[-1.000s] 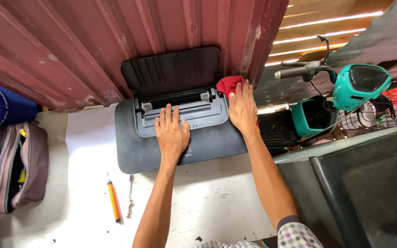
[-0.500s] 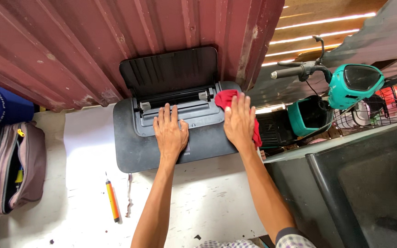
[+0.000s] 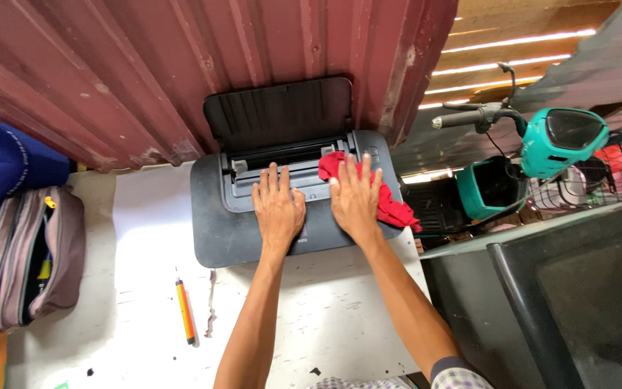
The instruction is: The person wipes the exterior and interior surfaces of a desktop printer with a red cloth. They repeatedly rub the top cover, sides, and the open scanner bed area while the printer remains on a cluttered table.
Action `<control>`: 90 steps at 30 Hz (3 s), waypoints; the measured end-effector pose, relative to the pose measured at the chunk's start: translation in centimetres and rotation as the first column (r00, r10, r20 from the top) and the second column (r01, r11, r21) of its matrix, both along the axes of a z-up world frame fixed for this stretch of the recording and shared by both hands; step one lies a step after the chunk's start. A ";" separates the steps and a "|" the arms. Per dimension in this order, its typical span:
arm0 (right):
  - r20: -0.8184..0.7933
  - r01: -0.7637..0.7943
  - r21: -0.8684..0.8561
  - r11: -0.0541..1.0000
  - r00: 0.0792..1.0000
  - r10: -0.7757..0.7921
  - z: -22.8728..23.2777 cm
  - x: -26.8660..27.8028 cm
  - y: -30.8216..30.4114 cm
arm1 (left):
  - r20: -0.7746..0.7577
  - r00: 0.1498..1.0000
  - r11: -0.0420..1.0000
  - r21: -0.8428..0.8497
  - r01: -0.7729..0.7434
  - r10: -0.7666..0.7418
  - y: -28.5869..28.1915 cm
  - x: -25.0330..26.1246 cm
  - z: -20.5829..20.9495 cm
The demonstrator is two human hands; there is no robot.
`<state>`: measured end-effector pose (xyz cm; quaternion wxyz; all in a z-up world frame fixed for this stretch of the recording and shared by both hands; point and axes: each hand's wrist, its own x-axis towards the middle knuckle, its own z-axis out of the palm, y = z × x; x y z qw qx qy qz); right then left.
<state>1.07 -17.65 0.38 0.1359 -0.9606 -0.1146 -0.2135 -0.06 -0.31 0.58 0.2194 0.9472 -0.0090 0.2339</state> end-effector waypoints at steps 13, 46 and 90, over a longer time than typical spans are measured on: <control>0.015 0.191 0.127 0.973 0.981 -0.194 -0.9 -1.9 0.4 | 0.009 1.000 1.000 -0.013 0.013 -0.013 0.3 0.1 0.1; -0.142 0.093 0.145 0.985 0.987 -0.072 -0.1 -1.5 -5.5 | 0.003 1.000 1.000 0.025 0.013 -0.013 0.3 0.0 -0.4; -0.080 0.005 0.008 1.000 0.997 -0.004 -0.5 -1.1 4.9 | 0.090 0.968 0.903 -0.348 0.251 -0.234 5.0 0.0 -2.8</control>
